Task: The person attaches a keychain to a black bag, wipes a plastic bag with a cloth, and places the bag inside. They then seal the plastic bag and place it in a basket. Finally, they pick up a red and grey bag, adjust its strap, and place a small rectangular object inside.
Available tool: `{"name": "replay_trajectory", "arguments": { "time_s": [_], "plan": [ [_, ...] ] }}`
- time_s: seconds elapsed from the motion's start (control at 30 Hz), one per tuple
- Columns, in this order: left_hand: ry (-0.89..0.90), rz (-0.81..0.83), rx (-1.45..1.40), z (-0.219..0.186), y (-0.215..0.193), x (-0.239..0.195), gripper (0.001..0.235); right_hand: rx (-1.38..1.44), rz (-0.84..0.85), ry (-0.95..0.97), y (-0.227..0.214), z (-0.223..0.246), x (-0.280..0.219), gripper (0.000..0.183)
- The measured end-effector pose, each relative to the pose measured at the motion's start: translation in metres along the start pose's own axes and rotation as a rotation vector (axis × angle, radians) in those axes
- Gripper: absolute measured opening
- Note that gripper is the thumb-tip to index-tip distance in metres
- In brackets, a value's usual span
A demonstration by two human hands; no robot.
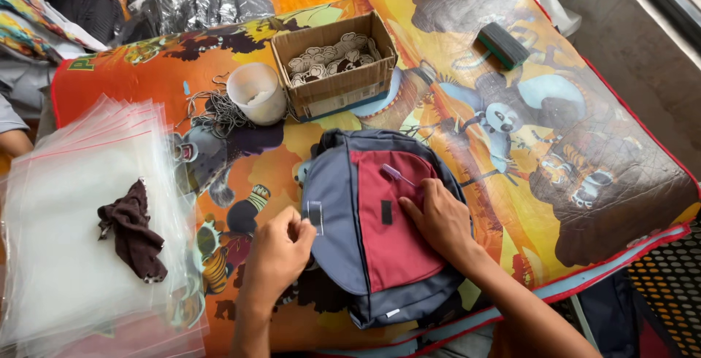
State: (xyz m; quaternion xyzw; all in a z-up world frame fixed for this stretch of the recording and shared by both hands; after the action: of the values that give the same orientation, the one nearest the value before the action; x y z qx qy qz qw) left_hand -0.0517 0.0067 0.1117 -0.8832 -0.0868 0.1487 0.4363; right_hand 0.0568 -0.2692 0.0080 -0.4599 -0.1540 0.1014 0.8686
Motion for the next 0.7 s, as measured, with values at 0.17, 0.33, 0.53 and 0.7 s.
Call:
{"name": "replay_trajectory", "arguments": {
  "time_s": [0.17, 0.33, 0.53, 0.7],
  "plan": [
    [-0.147, 0.215, 0.495, 0.032, 0.024, 0.017, 0.028, -0.009, 0.019, -0.012, 0.001, -0.004, 0.001, 0.048],
    [0.353, -0.453, 0.539, -0.009, 0.037, 0.014, 0.034, -0.036, 0.09, 0.024, -0.006, 0.0, 0.008, 0.047],
    [0.805, -0.099, 0.412, -0.019, 0.089, 0.01, 0.043, 0.142, 0.201, 0.176, -0.063, 0.022, 0.011, 0.021],
    [0.771, -0.172, 0.085, -0.013, 0.085, 0.003, 0.037, 0.233, 0.346, 0.146, -0.094, 0.007, -0.012, 0.015]
  ]
}}
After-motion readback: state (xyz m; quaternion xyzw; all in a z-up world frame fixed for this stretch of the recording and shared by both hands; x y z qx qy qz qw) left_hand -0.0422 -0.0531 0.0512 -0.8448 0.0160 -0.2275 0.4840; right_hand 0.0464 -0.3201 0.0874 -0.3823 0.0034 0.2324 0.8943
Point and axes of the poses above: each hand's wrist, its own x-axis towards the middle knuckle, its own y-axis out of the palm, z = x × y, the point moved 1 cm from there along x, towards the middle knuckle, and after that the axes turned 13 degrees about x, right-handed, at the moved point
